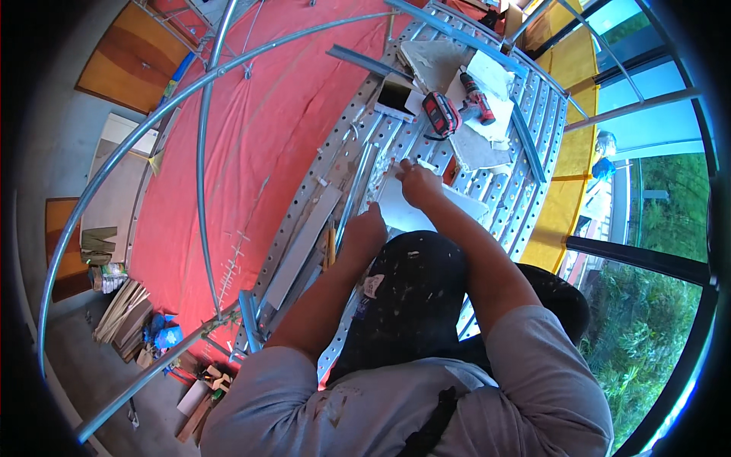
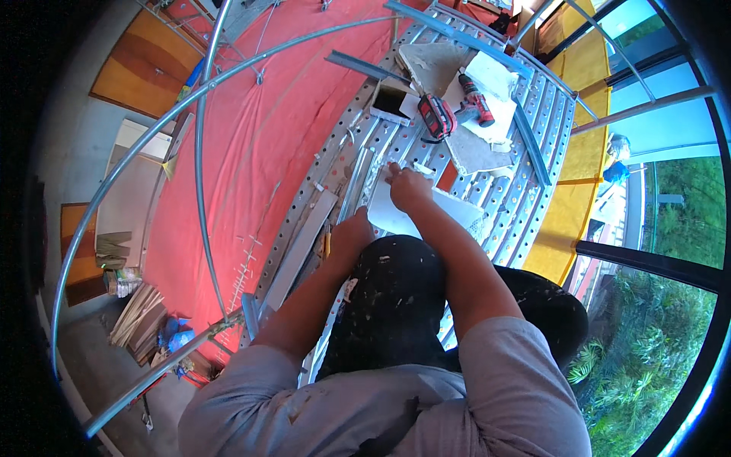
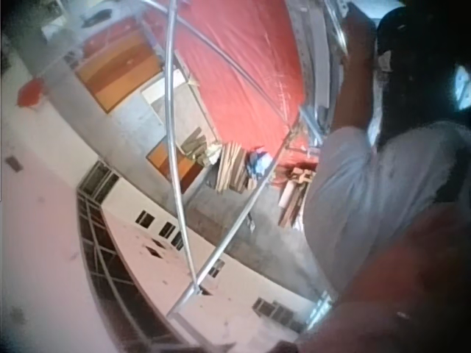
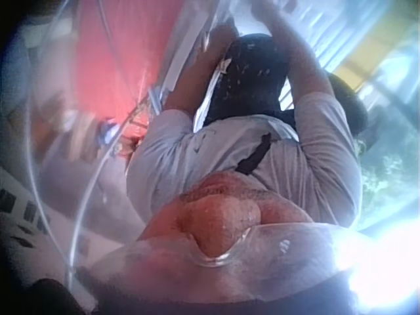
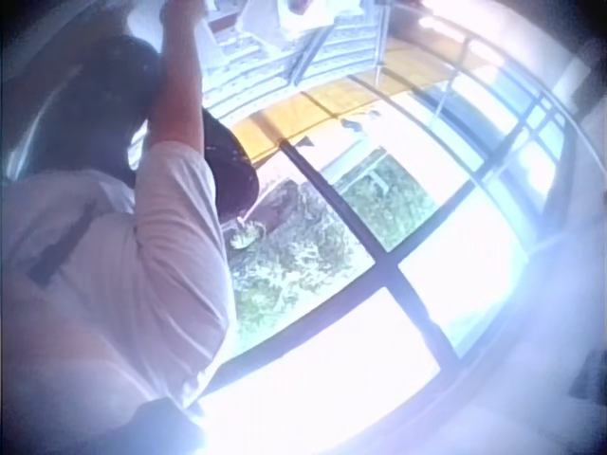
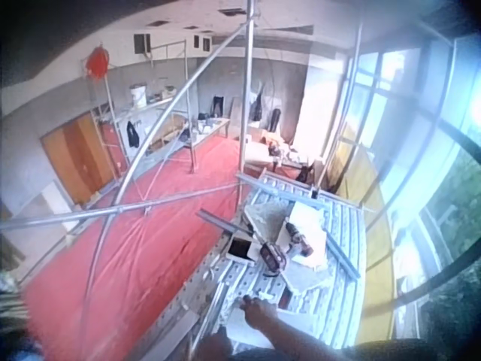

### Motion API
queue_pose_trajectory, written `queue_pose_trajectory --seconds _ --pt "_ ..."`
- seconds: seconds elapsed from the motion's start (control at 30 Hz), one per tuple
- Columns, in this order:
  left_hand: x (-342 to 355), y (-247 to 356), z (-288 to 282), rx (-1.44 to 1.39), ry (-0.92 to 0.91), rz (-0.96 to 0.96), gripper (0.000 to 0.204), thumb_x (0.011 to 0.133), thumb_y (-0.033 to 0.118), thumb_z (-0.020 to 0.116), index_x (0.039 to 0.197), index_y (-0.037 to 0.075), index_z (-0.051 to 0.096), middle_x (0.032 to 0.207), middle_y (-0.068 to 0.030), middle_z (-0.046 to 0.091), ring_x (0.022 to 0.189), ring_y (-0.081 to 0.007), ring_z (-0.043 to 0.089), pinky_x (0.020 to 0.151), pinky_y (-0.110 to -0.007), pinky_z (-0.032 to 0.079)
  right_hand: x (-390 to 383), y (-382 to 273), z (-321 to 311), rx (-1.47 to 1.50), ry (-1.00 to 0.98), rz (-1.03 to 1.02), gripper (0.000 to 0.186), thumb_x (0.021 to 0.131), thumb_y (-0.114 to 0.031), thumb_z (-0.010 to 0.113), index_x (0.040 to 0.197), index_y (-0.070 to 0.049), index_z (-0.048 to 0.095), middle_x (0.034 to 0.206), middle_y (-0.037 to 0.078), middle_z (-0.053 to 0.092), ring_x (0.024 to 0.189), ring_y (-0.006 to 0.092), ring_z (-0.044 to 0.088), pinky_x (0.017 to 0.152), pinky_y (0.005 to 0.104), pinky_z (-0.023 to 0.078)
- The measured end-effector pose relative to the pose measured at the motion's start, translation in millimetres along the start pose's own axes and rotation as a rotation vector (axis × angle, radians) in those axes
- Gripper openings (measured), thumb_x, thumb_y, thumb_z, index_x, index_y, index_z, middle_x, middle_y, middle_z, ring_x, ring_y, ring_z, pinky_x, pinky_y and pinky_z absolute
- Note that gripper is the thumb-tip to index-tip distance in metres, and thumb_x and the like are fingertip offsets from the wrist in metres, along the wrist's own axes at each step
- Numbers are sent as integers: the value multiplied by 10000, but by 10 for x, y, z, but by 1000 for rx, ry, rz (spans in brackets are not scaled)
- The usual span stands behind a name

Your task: The person, positioned on scaffolding, uses a utility knife to cut a piece of drywall and fits it into a hole in the ceiling while holding a metal ruler.

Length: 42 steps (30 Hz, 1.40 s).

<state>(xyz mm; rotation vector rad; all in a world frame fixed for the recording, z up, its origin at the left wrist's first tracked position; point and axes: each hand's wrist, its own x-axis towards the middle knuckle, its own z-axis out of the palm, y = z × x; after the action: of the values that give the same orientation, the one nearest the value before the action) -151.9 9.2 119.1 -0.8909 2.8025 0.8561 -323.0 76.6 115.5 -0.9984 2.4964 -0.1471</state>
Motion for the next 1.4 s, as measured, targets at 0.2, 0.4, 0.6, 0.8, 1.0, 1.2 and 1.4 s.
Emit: queue_pose_trajectory --seconds 0.2,0.4,0.6,0.8,1.0,1.2,1.4 --pt "276 -59 4 -56 79 21 202 888 147 538 1036 12 565 810 -257 692 756 -449 698 683 -588 532 16 -123 12 43 -23 -27 316 1023 -357 496 1221 -111 508 1128 203 680 1043 417 676 855 580 510" --pt "9 -75 68 -9 86 56 171 904 111 478 966 -13 577 746 -236 684 721 -419 702 644 -555 530 0 -44 42 -6 -55 36 352 1023 -369 490 1306 -162 515 1220 156 672 1128 367 658 902 634 467" --pt "170 -149 86 -68 84 87 185 914 147 519 1005 -3 579 789 -231 690 732 -424 698 661 -559 533 88 -93 -59 44 -123 57 355 1023 -358 491 1306 -144 508 1250 152 661 1159 366 644 926 646 462" --pt "165 -158 48 -57 115 126 172 905 121 506 1002 -10 562 722 -236 672 678 -430 690 608 -563 528 305 137 -46 104 -6 63 370 1020 -344 496 1335 -149 495 1279 158 638 1188 363 625 943 628 461" --pt "302 -110 -107 -39 102 76 206 933 172 517 1040 3 568 731 -205 684 712 -410 698 655 -553 531 463 148 -370 93 2 -51 446 990 -373 563 1376 -159 500 1352 146 599 1244 384 585 1007 636 424" --pt "317 -73 -208 -139 126 70 193 935 157 559 1077 28 588 747 -230 673 712 -425 687 656 -554 535 348 0 -397 -93 -63 147 531 941 -280 651 1434 -206 467 1361 126 603 1279 350 570 1055 612 402" --pt "401 -119 -174 -20 67 42 208 929 158 530 1062 14 596 772 -238 683 731 -437 687 680 -565 531 374 -43 -413 -34 -49 160 537 924 -228 660 1430 -211 482 1310 120 641 1185 343 638 1029 589 427"
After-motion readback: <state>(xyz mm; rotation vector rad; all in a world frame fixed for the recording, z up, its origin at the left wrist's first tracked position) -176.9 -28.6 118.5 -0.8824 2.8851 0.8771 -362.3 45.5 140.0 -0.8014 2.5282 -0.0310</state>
